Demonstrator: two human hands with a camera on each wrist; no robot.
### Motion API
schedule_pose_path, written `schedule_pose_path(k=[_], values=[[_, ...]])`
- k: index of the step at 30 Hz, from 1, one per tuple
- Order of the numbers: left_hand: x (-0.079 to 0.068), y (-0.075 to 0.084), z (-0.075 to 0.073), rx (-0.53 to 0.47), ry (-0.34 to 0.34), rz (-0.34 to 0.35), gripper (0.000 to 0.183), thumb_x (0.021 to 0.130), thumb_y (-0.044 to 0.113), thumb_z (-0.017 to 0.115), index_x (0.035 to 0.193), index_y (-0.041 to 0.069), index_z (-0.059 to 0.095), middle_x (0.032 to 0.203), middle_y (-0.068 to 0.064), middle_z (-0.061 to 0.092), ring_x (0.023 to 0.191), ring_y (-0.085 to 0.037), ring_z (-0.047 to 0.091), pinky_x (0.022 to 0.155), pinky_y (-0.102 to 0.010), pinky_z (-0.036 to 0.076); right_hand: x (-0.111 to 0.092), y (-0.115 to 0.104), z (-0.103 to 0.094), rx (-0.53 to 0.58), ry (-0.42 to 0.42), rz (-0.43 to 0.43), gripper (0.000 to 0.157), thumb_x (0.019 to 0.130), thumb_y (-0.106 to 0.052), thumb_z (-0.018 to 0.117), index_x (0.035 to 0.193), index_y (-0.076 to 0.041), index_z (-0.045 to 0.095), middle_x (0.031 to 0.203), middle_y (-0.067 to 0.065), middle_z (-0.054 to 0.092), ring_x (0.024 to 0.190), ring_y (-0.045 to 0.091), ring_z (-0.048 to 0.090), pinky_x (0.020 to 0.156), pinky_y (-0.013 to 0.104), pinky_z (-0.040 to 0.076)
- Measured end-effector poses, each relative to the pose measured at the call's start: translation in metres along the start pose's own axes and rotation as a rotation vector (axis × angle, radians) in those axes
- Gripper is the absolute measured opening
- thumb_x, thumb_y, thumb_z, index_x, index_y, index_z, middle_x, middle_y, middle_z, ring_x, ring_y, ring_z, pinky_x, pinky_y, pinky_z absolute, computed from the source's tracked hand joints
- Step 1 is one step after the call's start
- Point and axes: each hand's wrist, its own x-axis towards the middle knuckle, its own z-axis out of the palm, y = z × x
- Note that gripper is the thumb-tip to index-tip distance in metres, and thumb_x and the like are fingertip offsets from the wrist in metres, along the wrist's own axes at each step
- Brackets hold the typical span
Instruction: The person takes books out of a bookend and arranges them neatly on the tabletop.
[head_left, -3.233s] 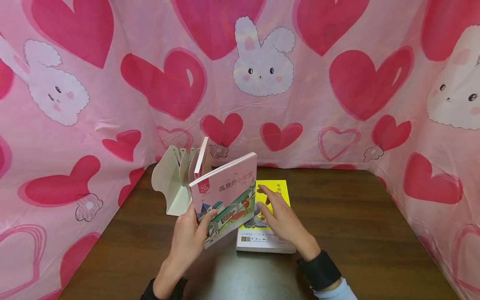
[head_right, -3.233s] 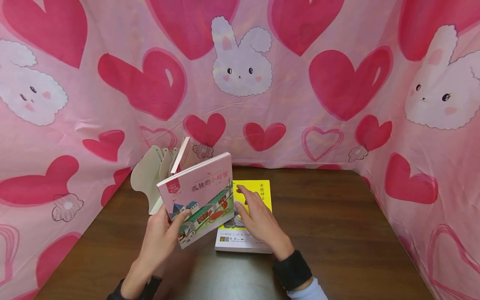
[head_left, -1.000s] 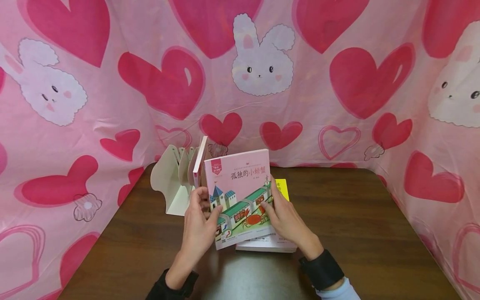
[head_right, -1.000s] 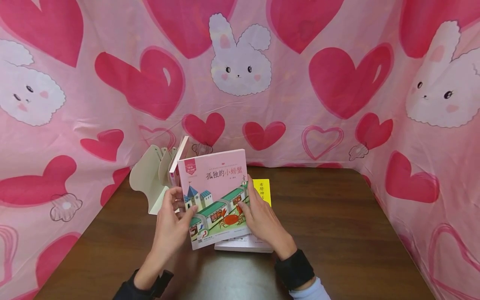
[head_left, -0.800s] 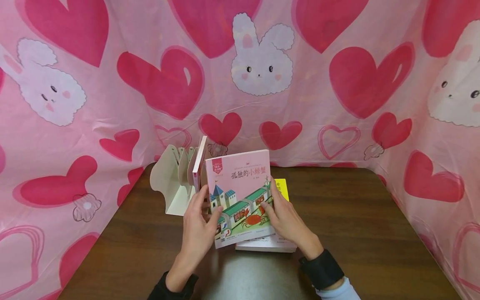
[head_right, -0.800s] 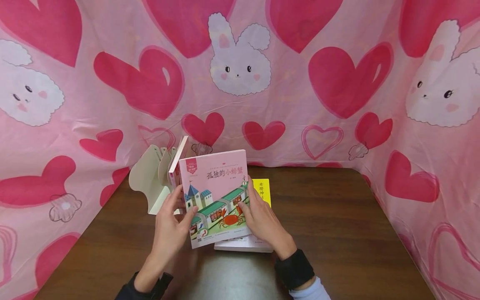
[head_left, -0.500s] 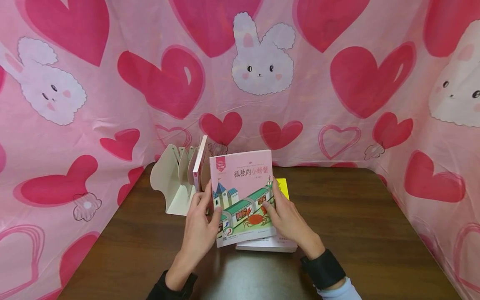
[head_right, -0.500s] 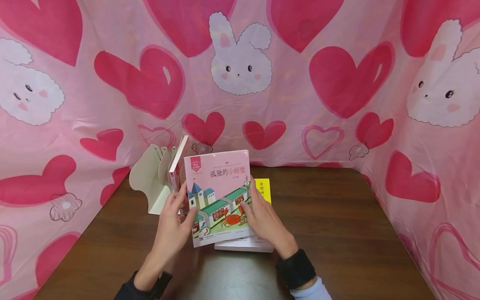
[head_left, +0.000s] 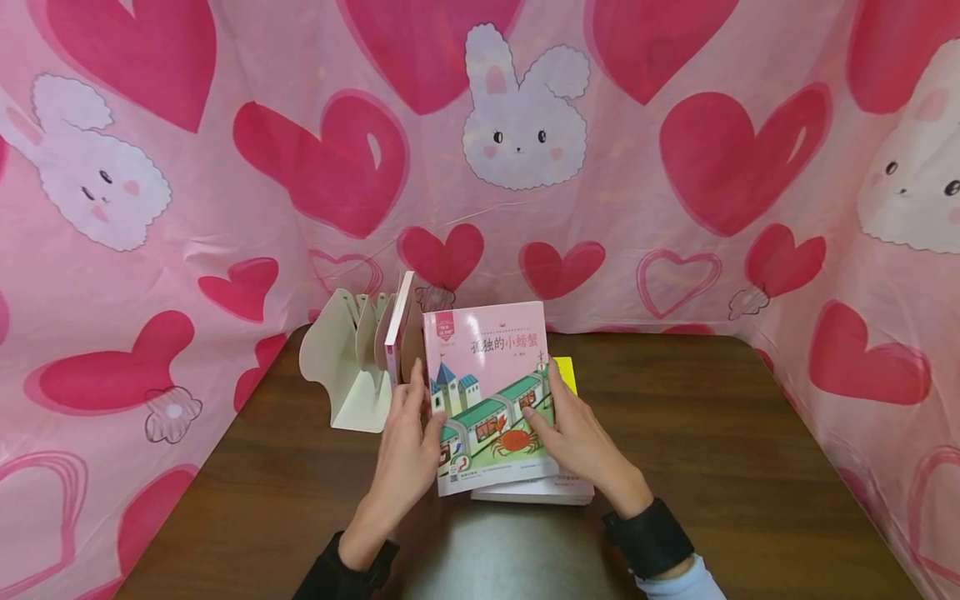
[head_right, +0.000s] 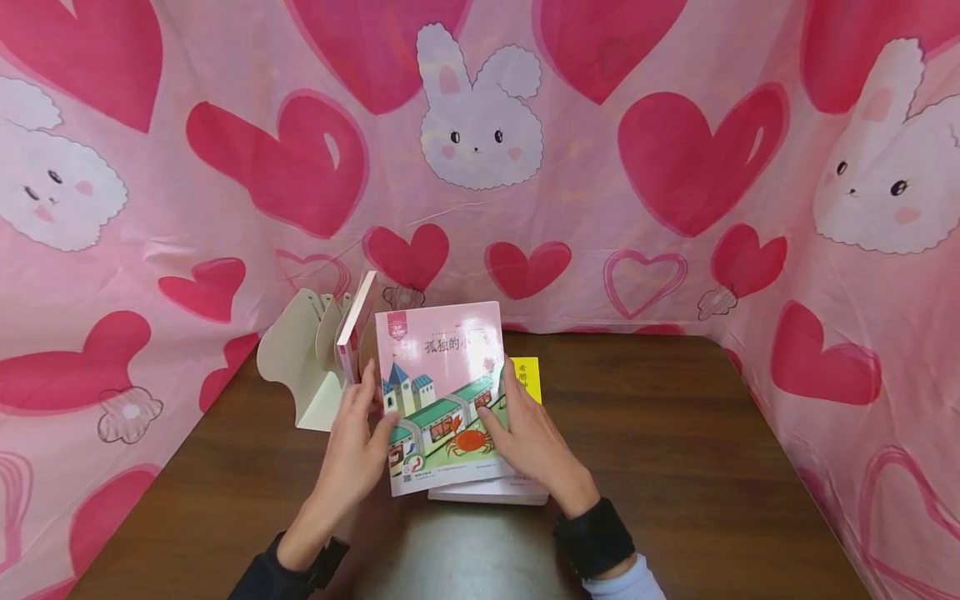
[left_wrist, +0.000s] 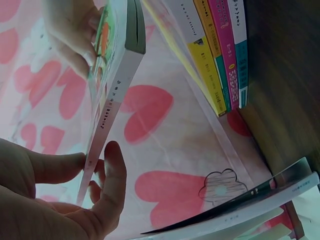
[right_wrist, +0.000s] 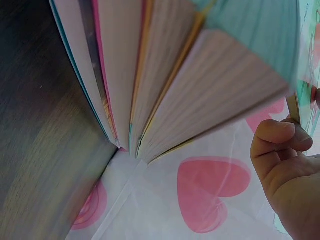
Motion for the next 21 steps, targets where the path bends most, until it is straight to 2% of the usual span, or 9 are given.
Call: schedule_pose_path(k=[4, 9, 16, 21], values=[[0.004, 0.001, 0.004, -0.046, 0.005, -0.026, 0.074, 0.099, -0.004, 0.067, 0.163, 0.003, 0.029, 0.117, -0.011, 0.050, 0.105, -0.024, 0.053, 0.083, -0.032, 0.052, -0.001, 0.000, -0.002, -0.011, 0.003, 0.024, 0.090, 0.100, -0.027, 0.073, 0.168, -0.025, 0.014, 0.139, 0.005, 0.055, 0.114, 0.023, 0.059, 0.099, 0.052, 0.055], [0.007, 0.000, 0.010, -0.079, 0.012, -0.029, 0.054, 0.100, -0.007, 0.065, 0.147, 0.001, 0.040, 0.116, -0.012, 0.051, 0.099, -0.024, 0.052, 0.082, -0.033, 0.051, -0.002, -0.001, -0.005, -0.047, 0.004, 0.045, 0.093, 0.100, -0.028, 0.073, 0.169, -0.018, 0.011, 0.152, 0.010, 0.048, 0.123, 0.028, 0.055, 0.106, 0.058, 0.048], [0.008, -0.005, 0.016, -0.033, 0.008, 0.014, 0.056, 0.099, -0.005, 0.068, 0.148, 0.002, 0.042, 0.121, -0.011, 0.051, 0.101, -0.023, 0.052, 0.082, -0.032, 0.052, -0.004, -0.001, -0.009, -0.044, -0.018, 0.093, 0.094, 0.100, -0.029, 0.073, 0.169, -0.015, 0.011, 0.158, 0.010, 0.044, 0.129, 0.028, 0.053, 0.107, 0.057, 0.048], [0.010, -0.006, 0.018, -0.024, -0.002, 0.035, 0.056, 0.100, -0.002, 0.068, 0.150, 0.003, 0.043, 0.121, -0.011, 0.051, 0.103, -0.023, 0.052, 0.083, -0.033, 0.050, -0.005, 0.000, -0.011, -0.056, -0.011, 0.118, 0.094, 0.099, -0.029, 0.074, 0.169, -0.014, 0.013, 0.152, 0.010, 0.049, 0.120, 0.025, 0.058, 0.101, 0.053, 0.053]])
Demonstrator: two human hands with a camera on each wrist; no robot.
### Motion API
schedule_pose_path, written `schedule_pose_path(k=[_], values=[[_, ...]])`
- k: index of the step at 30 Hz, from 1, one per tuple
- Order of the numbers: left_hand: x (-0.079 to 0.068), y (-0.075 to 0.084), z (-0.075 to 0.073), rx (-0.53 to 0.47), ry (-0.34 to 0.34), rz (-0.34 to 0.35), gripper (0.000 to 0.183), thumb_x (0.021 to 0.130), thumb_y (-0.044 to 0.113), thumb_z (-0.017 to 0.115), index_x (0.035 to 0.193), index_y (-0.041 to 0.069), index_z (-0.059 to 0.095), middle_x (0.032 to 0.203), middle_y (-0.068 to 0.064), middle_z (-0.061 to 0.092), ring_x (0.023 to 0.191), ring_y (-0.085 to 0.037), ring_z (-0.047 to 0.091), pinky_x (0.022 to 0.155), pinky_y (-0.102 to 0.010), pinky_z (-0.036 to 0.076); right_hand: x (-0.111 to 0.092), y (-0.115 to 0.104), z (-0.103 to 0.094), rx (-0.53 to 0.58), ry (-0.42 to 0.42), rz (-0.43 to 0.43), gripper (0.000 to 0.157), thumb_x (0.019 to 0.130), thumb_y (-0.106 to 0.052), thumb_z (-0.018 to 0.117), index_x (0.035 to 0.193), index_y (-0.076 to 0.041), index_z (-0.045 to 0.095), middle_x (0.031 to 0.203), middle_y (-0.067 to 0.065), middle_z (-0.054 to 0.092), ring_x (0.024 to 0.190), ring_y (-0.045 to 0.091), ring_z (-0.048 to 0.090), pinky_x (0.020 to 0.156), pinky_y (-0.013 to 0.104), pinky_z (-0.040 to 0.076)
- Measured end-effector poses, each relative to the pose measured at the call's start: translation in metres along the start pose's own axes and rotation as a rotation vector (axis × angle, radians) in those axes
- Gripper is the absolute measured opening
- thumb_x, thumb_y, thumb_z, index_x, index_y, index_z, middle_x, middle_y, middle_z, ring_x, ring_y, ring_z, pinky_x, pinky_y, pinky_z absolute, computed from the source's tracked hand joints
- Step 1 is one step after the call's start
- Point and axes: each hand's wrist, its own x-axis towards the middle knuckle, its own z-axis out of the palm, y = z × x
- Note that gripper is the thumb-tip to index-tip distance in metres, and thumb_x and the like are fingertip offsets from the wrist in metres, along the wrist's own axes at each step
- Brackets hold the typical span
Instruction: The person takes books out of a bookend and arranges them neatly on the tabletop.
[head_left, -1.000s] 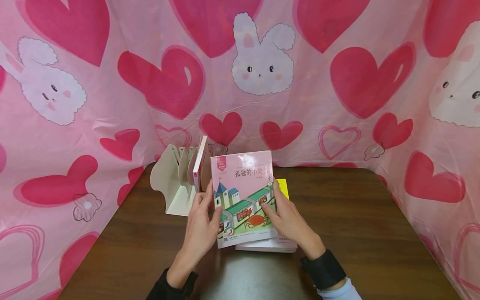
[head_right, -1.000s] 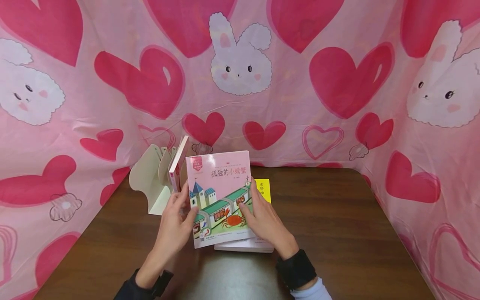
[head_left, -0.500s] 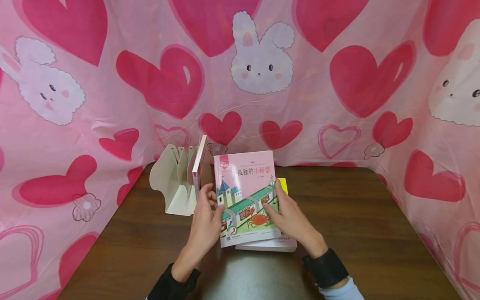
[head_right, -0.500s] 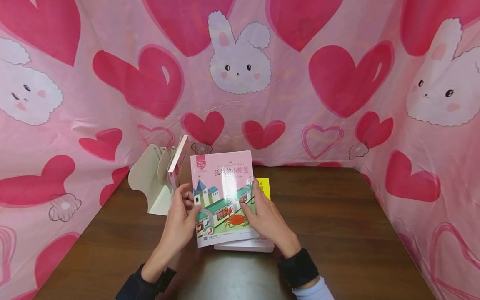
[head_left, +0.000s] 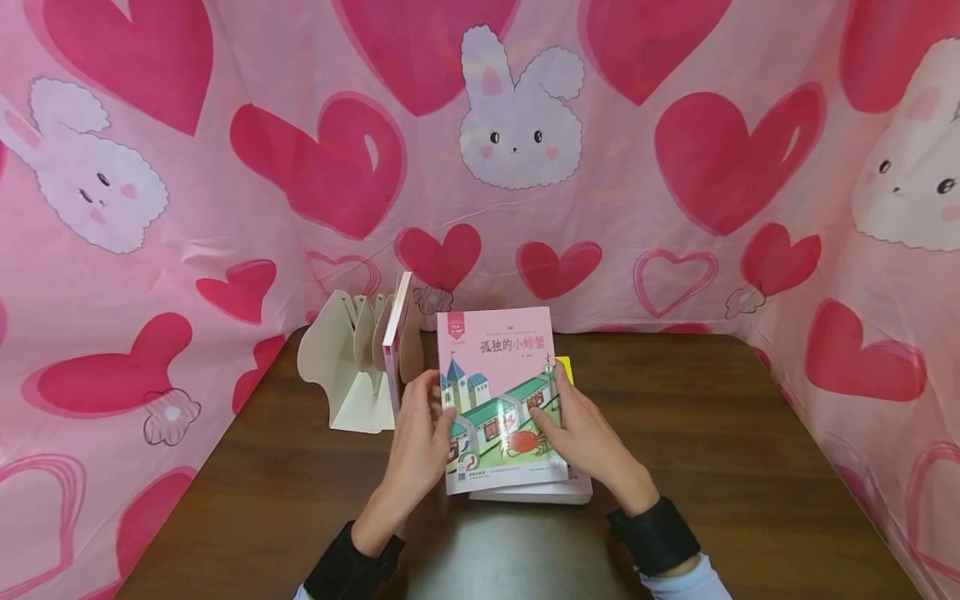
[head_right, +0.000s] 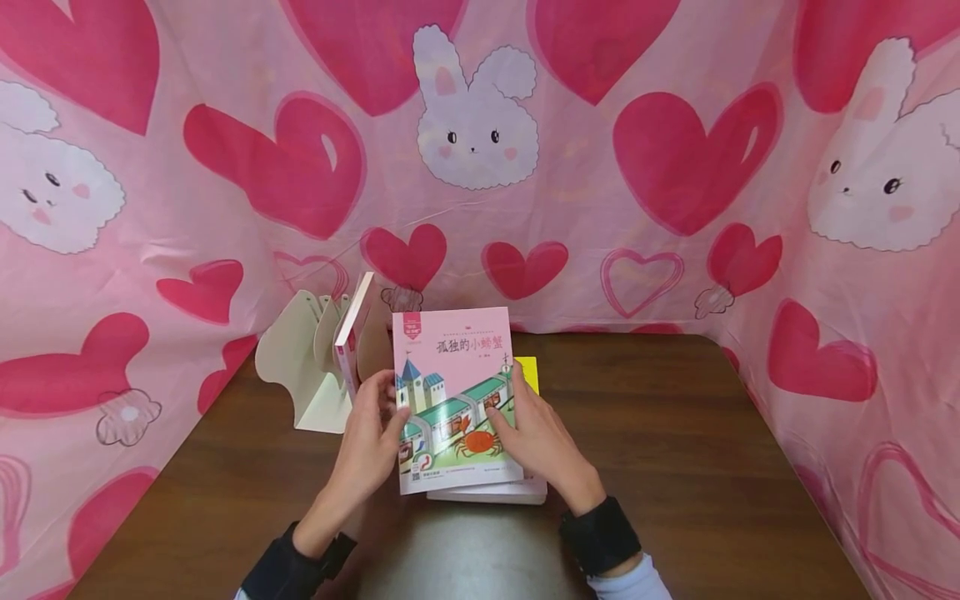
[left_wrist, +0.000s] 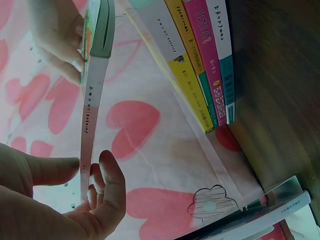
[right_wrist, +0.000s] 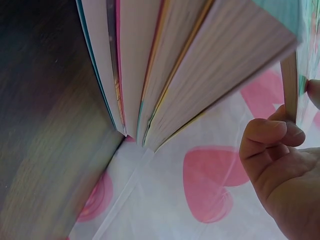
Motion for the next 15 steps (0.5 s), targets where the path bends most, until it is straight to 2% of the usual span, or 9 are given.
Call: schedule_pose_path(k=[5, 11, 15], values=[[0.0013, -0.0004, 0.0021, 0.008, -0.012, 0.001, 0.057, 0.100, 0.001, 0.070, 0.151, 0.004, 0.045, 0.119, -0.010, 0.050, 0.100, -0.022, 0.051, 0.078, -0.031, 0.048, 0.0001, 0.0025, -0.0016, -0.015, 0.002, 0.016, 0.093, 0.100, -0.029, 0.074, 0.169, -0.012, 0.014, 0.143, 0.010, 0.054, 0.110, 0.023, 0.060, 0.095, 0.046, 0.054], [0.0024, -0.0013, 0.0050, 0.031, -0.027, 0.010, 0.060, 0.098, 0.002, 0.071, 0.153, 0.003, 0.045, 0.120, -0.010, 0.049, 0.098, -0.021, 0.051, 0.074, -0.028, 0.047, -0.0001, 0.0054, -0.0038, -0.031, -0.001, 0.010, 0.093, 0.100, -0.029, 0.073, 0.168, -0.009, 0.013, 0.153, 0.013, 0.049, 0.118, 0.026, 0.058, 0.104, 0.054, 0.050], [0.0036, -0.0011, 0.0070, 0.041, -0.037, 0.003, 0.063, 0.097, 0.001, 0.072, 0.154, 0.002, 0.044, 0.122, -0.011, 0.049, 0.099, -0.022, 0.051, 0.074, -0.029, 0.048, 0.0000, 0.0055, -0.0053, -0.037, 0.002, 0.004, 0.090, 0.100, -0.028, 0.073, 0.167, -0.012, 0.016, 0.147, 0.011, 0.053, 0.114, 0.025, 0.060, 0.102, 0.054, 0.052]])
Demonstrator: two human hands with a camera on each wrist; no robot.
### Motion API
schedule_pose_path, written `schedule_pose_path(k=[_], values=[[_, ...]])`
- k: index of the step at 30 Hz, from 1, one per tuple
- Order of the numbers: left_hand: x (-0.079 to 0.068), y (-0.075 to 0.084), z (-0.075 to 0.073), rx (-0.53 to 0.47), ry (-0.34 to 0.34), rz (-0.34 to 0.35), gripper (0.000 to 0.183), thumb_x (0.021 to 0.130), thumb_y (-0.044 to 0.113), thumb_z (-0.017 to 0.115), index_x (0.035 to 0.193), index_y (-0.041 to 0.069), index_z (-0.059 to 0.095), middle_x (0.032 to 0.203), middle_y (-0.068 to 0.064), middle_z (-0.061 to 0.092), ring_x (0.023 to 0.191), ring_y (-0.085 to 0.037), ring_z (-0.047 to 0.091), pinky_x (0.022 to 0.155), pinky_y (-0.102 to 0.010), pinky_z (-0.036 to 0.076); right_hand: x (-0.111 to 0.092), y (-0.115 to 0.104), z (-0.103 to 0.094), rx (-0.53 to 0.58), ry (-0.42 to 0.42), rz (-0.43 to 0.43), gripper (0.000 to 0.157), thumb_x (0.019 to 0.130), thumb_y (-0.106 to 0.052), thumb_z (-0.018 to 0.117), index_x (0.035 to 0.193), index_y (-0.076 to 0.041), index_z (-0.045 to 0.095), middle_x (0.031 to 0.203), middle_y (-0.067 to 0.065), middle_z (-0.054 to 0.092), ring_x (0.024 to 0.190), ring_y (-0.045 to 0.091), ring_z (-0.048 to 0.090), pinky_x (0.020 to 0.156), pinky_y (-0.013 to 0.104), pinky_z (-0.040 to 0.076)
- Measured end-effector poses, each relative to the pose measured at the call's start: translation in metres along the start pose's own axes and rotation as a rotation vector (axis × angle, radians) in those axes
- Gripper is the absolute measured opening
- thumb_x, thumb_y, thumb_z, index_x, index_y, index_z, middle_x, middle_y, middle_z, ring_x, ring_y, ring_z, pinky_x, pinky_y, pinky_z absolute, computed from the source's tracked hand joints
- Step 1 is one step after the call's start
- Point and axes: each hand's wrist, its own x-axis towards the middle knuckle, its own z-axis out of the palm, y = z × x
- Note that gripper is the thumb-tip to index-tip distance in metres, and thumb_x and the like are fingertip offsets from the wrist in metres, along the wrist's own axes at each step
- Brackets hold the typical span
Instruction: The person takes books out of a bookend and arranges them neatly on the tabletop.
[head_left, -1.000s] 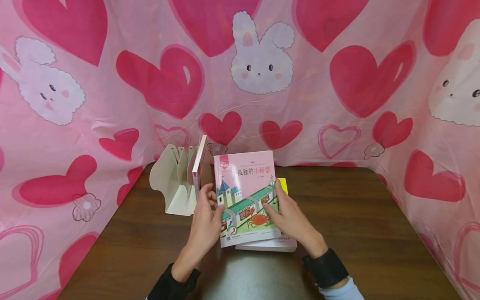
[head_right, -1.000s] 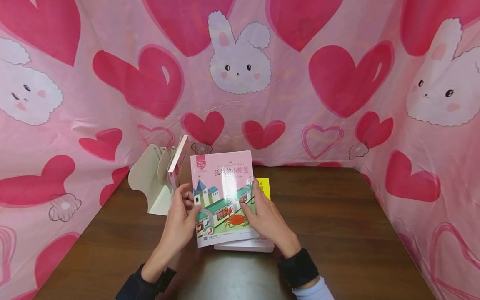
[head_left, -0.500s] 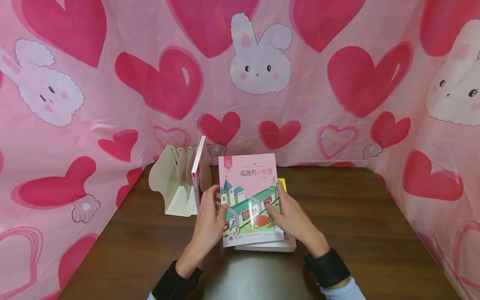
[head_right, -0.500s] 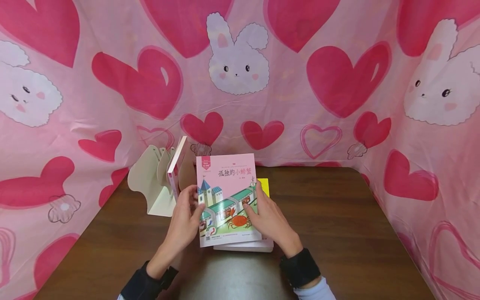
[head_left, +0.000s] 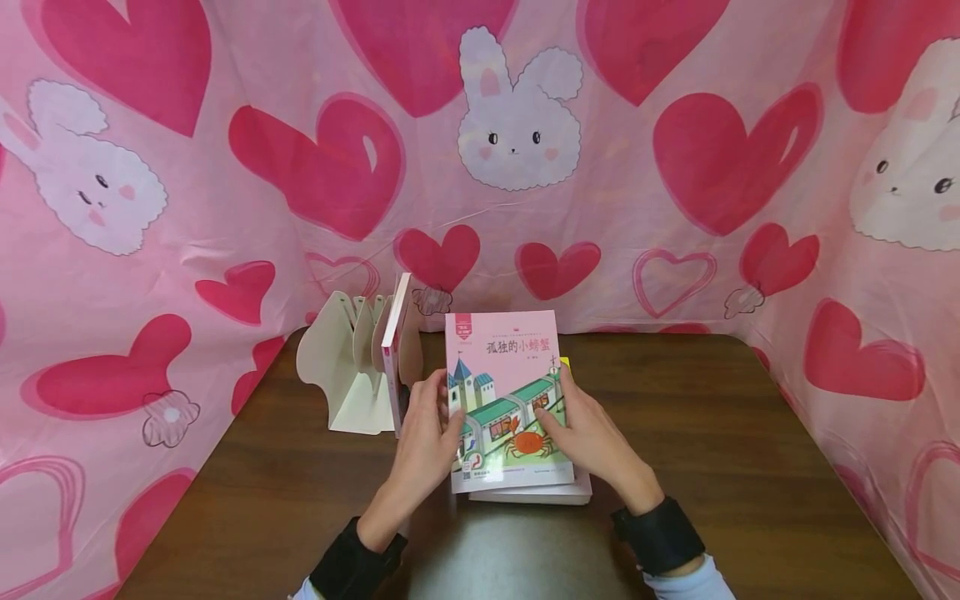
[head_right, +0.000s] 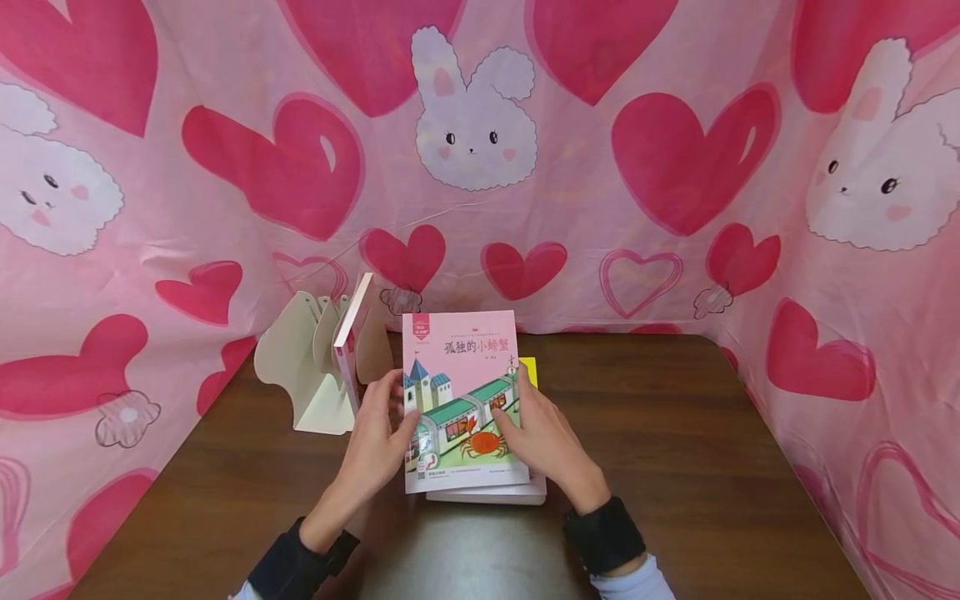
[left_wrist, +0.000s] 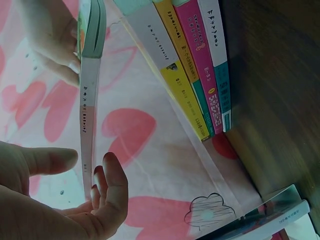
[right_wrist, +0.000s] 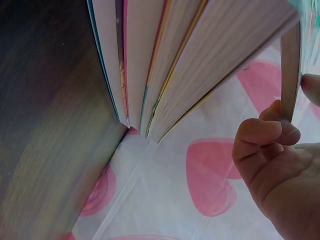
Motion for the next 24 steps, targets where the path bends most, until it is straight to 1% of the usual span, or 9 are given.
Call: schedule_pose_path(k=[4, 9, 12, 14, 18, 21, 24], values=[[0.002, -0.001, 0.002, 0.008, -0.012, -0.010, 0.064, 0.097, 0.002, 0.072, 0.154, 0.001, 0.044, 0.122, -0.011, 0.049, 0.098, -0.021, 0.051, 0.074, -0.030, 0.047, 0.000, 0.000, -0.001, -0.017, -0.004, 0.008, 0.088, 0.100, -0.028, 0.073, 0.166, -0.011, 0.018, 0.143, 0.011, 0.056, 0.111, 0.024, 0.061, 0.100, 0.053, 0.053], [0.004, -0.002, 0.005, 0.028, -0.024, -0.009, 0.063, 0.097, 0.003, 0.072, 0.153, 0.002, 0.045, 0.121, -0.011, 0.051, 0.093, -0.021, 0.052, 0.072, -0.032, 0.046, -0.001, 0.002, -0.004, -0.052, -0.009, 0.018, 0.090, 0.100, -0.029, 0.072, 0.166, -0.006, 0.016, 0.148, 0.015, 0.053, 0.115, 0.026, 0.059, 0.104, 0.056, 0.050], [0.005, -0.003, 0.007, 0.039, -0.035, -0.011, 0.063, 0.097, 0.005, 0.072, 0.154, 0.002, 0.045, 0.123, -0.012, 0.052, 0.093, -0.021, 0.052, 0.073, -0.032, 0.046, -0.001, 0.003, -0.005, -0.052, -0.012, 0.023, 0.089, 0.100, -0.029, 0.072, 0.166, -0.005, 0.017, 0.144, 0.015, 0.056, 0.113, 0.026, 0.060, 0.102, 0.056, 0.051], [0.006, -0.004, 0.008, 0.042, -0.042, -0.012, 0.063, 0.097, 0.006, 0.072, 0.154, 0.001, 0.045, 0.124, -0.013, 0.052, 0.093, -0.021, 0.053, 0.073, -0.033, 0.046, -0.001, 0.005, -0.005, -0.064, -0.013, 0.024, 0.088, 0.100, -0.028, 0.072, 0.165, -0.003, 0.018, 0.142, 0.015, 0.057, 0.112, 0.026, 0.061, 0.101, 0.055, 0.052], [0.007, -0.006, 0.012, 0.046, -0.052, -0.007, 0.064, 0.097, 0.006, 0.072, 0.155, 0.001, 0.045, 0.125, -0.014, 0.053, 0.094, -0.022, 0.054, 0.073, -0.033, 0.048, 0.000, 0.008, -0.007, -0.097, -0.016, 0.033, 0.089, 0.100, -0.029, 0.071, 0.165, 0.000, 0.017, 0.144, 0.017, 0.057, 0.115, 0.027, 0.061, 0.102, 0.056, 0.051], [0.009, -0.008, 0.014, 0.049, -0.058, -0.002, 0.063, 0.097, 0.006, 0.072, 0.154, 0.000, 0.046, 0.124, -0.014, 0.053, 0.094, -0.023, 0.055, 0.073, -0.033, 0.048, -0.001, 0.008, -0.009, -0.104, -0.021, 0.039, 0.089, 0.100, -0.030, 0.072, 0.164, 0.001, 0.018, 0.142, 0.017, 0.058, 0.112, 0.025, 0.062, 0.099, 0.053, 0.053], [0.011, -0.009, 0.016, 0.055, -0.069, -0.005, 0.062, 0.098, 0.007, 0.071, 0.154, 0.000, 0.046, 0.124, -0.014, 0.053, 0.093, -0.023, 0.055, 0.072, -0.033, 0.048, 0.000, 0.009, -0.011, -0.102, -0.030, 0.047, 0.087, 0.100, -0.029, 0.073, 0.163, 0.000, 0.021, 0.133, 0.014, 0.062, 0.104, 0.022, 0.064, 0.091, 0.047, 0.056]])
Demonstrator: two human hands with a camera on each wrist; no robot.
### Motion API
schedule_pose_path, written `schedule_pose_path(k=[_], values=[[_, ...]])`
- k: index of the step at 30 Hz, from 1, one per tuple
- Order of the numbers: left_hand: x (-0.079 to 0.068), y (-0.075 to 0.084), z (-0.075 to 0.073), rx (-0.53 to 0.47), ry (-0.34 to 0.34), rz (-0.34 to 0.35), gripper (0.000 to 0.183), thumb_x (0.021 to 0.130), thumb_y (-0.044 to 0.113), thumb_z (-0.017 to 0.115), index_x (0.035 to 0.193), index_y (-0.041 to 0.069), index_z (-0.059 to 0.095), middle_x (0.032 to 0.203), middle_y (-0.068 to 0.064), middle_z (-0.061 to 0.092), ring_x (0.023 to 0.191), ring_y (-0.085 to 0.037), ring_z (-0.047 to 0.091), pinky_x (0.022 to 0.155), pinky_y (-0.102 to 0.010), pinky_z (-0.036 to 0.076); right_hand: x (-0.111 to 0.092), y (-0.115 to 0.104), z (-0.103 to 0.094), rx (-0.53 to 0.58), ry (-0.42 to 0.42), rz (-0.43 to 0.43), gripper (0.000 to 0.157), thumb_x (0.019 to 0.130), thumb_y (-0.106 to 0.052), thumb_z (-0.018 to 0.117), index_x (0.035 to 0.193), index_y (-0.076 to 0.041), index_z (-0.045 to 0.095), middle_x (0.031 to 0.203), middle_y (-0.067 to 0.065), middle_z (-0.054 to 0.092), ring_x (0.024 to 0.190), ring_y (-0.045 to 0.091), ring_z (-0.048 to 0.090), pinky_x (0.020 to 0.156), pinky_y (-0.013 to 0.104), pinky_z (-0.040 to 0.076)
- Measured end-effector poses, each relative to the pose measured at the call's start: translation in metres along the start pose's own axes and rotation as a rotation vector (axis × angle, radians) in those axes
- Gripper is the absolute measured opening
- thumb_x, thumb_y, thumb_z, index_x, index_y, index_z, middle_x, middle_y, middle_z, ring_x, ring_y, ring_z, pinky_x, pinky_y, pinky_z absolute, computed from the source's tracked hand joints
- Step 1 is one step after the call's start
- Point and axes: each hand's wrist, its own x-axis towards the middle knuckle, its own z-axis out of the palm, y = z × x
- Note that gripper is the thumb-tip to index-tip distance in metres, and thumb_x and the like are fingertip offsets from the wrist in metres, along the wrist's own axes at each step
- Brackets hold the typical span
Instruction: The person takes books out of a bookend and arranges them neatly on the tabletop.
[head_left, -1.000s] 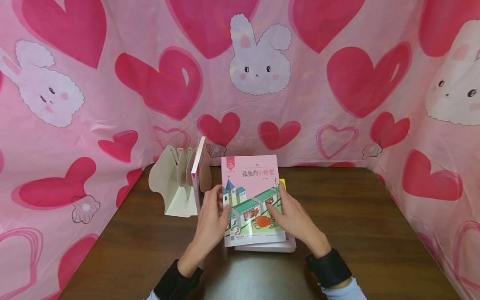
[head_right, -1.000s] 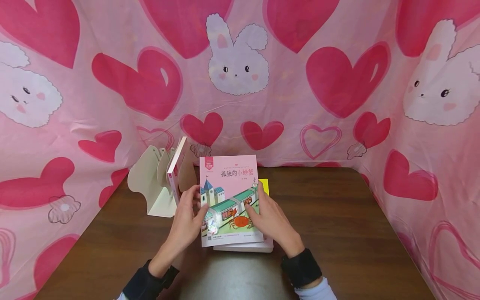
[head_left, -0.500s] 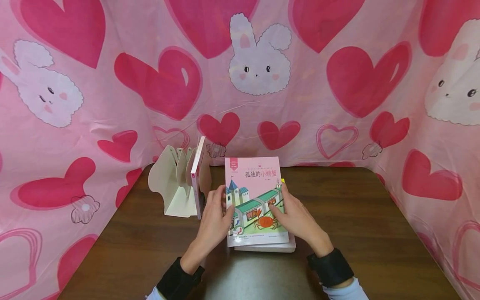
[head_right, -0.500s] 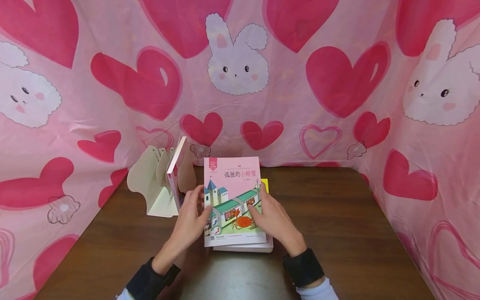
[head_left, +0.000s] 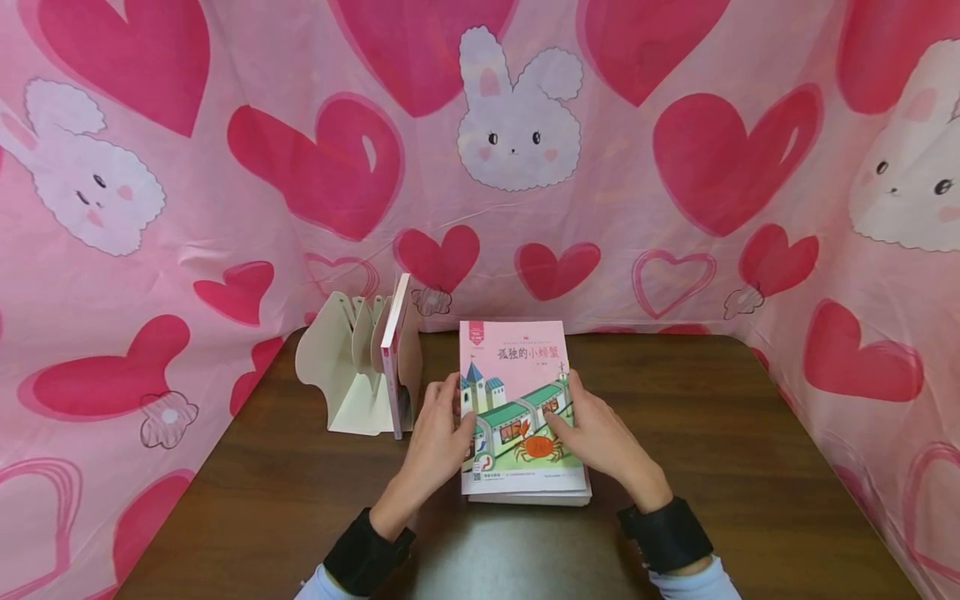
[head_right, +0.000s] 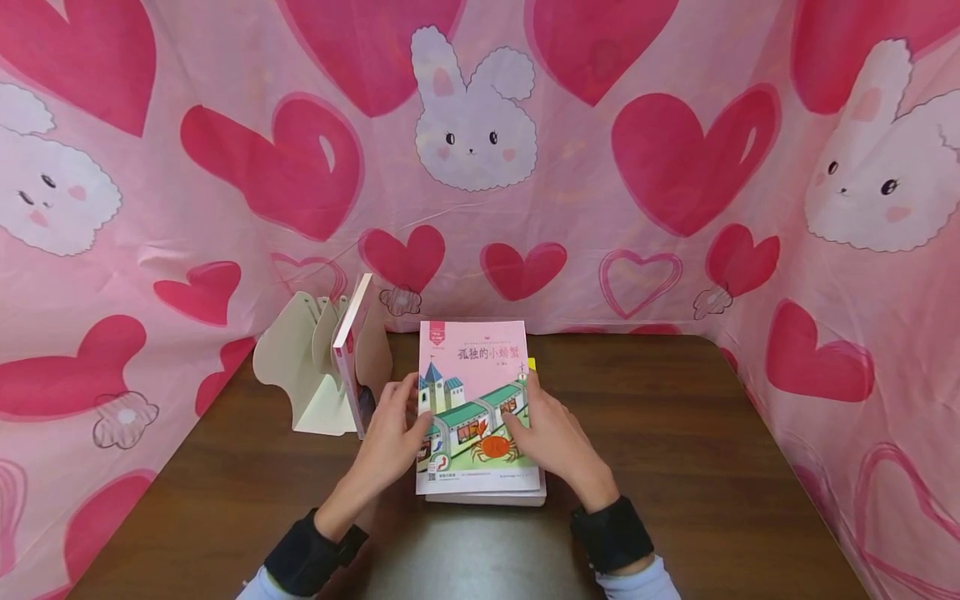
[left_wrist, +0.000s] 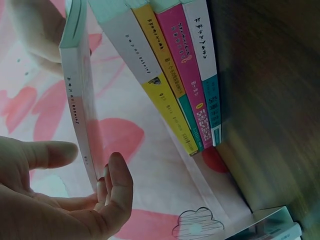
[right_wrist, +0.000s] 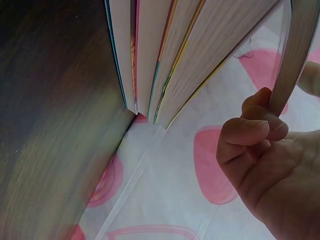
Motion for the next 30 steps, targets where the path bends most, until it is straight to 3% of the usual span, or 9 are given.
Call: schedule_pose_path(k=[9, 19, 30], values=[[0.005, -0.002, 0.006, 0.034, -0.045, -0.028, 0.060, 0.099, 0.009, 0.070, 0.154, -0.002, 0.046, 0.127, -0.015, 0.052, 0.095, -0.023, 0.056, 0.075, -0.035, 0.047, 0.001, 0.006, -0.002, -0.026, -0.008, 0.003, 0.081, 0.100, -0.031, 0.073, 0.159, -0.002, 0.027, 0.121, 0.010, 0.066, 0.092, 0.016, 0.066, 0.079, 0.037, 0.056], [0.009, -0.008, 0.013, 0.046, -0.082, -0.016, 0.059, 0.100, 0.009, 0.068, 0.153, -0.005, 0.047, 0.125, -0.017, 0.053, 0.100, -0.025, 0.055, 0.079, -0.038, 0.047, 0.000, 0.013, -0.004, -0.111, -0.008, -0.003, 0.081, 0.098, -0.033, 0.073, 0.156, 0.005, 0.031, 0.136, 0.020, 0.063, 0.113, 0.030, 0.066, 0.094, 0.056, 0.056], [0.014, -0.014, 0.020, 0.063, -0.150, -0.060, 0.061, 0.101, 0.010, 0.066, 0.155, -0.008, 0.042, 0.131, -0.021, 0.052, 0.101, -0.028, 0.058, 0.084, -0.043, 0.051, 0.000, 0.017, -0.007, -0.054, -0.051, 0.051, 0.082, 0.098, -0.040, 0.074, 0.156, 0.003, 0.034, 0.109, 0.006, 0.068, 0.086, 0.015, 0.065, 0.078, 0.039, 0.055]])
